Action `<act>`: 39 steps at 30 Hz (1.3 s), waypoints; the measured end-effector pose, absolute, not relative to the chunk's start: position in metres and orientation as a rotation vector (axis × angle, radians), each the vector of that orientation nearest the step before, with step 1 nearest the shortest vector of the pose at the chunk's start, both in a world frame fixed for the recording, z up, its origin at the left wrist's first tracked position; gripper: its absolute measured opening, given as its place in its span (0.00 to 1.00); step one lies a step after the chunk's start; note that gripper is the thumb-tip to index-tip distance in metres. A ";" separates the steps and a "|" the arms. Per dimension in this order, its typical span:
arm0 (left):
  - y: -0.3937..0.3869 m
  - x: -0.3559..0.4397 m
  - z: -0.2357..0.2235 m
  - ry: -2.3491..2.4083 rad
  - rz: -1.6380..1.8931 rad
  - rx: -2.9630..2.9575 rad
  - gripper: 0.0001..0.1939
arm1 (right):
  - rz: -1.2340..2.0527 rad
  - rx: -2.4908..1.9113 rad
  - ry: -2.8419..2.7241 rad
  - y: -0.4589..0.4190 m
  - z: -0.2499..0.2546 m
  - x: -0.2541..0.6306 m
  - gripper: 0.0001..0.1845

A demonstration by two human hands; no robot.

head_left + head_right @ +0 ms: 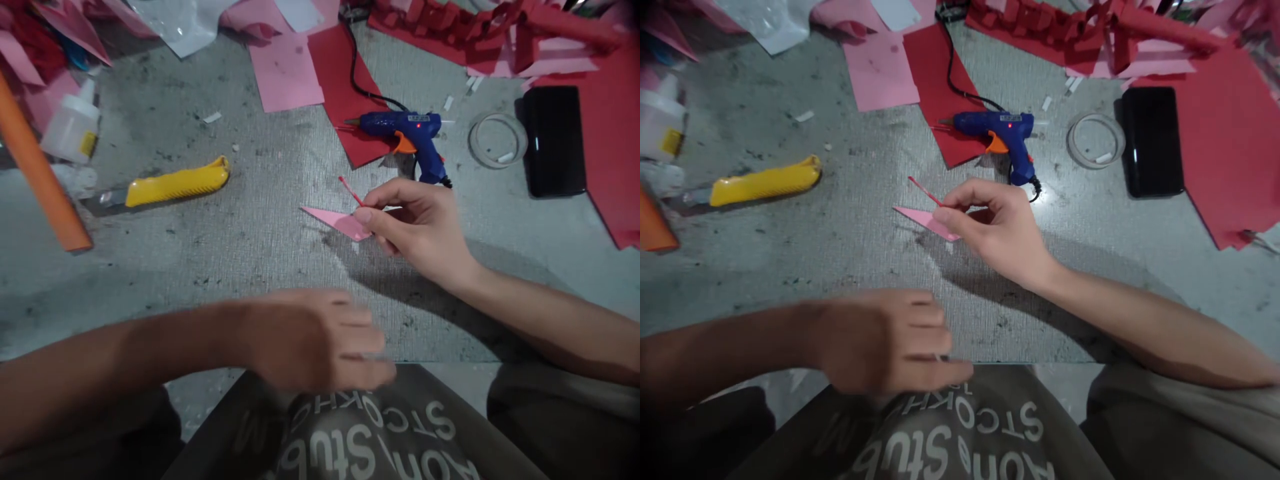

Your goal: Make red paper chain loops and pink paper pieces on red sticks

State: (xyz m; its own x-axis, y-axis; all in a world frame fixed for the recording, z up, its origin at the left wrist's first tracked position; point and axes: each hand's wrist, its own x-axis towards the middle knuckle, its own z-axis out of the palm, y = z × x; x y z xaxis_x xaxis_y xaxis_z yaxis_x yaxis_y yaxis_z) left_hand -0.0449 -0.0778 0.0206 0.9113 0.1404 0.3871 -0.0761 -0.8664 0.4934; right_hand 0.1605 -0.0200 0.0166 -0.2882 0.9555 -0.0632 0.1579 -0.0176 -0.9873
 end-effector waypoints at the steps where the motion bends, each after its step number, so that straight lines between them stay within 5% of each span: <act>1: -0.083 -0.044 0.021 0.005 0.538 2.532 0.14 | 1.383 -1.187 -1.540 -0.020 0.016 0.161 0.18; 5: -0.090 -0.047 0.019 -0.031 0.407 2.516 0.29 | 1.339 -1.164 -1.572 -0.019 0.015 0.163 0.17; 13: -0.040 -0.060 0.001 0.873 0.937 2.513 0.16 | 1.072 -1.058 -1.375 -0.007 0.024 0.176 0.08; 21: -0.047 -0.074 0.037 0.932 0.960 2.343 0.12 | 0.897 -1.128 -1.530 -0.014 0.024 0.200 0.08; 24: -0.096 -0.101 0.058 0.980 0.712 2.314 0.20 | 0.855 -1.190 -1.594 -0.023 0.011 0.209 0.07; 28: -0.176 -0.152 0.051 0.885 0.120 2.090 0.15 | 0.819 -1.190 -1.740 -0.027 0.002 0.212 0.08; 33: -0.238 -0.191 0.010 1.622 -0.686 1.983 0.21 | 0.790 -1.126 -1.808 -0.025 0.003 0.211 0.07; 37: -0.250 -0.186 0.019 1.355 -0.547 1.961 0.35 | 0.731 -1.068 -1.843 -0.026 0.001 0.212 0.06; 39: -0.239 -0.176 0.039 1.095 -0.366 2.045 0.34 | 0.711 -1.052 -1.844 -0.026 0.000 0.212 0.05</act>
State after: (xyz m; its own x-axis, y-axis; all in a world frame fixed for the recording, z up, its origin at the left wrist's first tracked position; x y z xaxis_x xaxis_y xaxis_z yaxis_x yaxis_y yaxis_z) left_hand -0.1756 -0.2386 0.0392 0.5890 0.5799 -0.5628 0.8018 -0.3319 0.4970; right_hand 0.2124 -0.0261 -0.0001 -0.2621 0.8762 0.4045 0.3775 0.4788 -0.7926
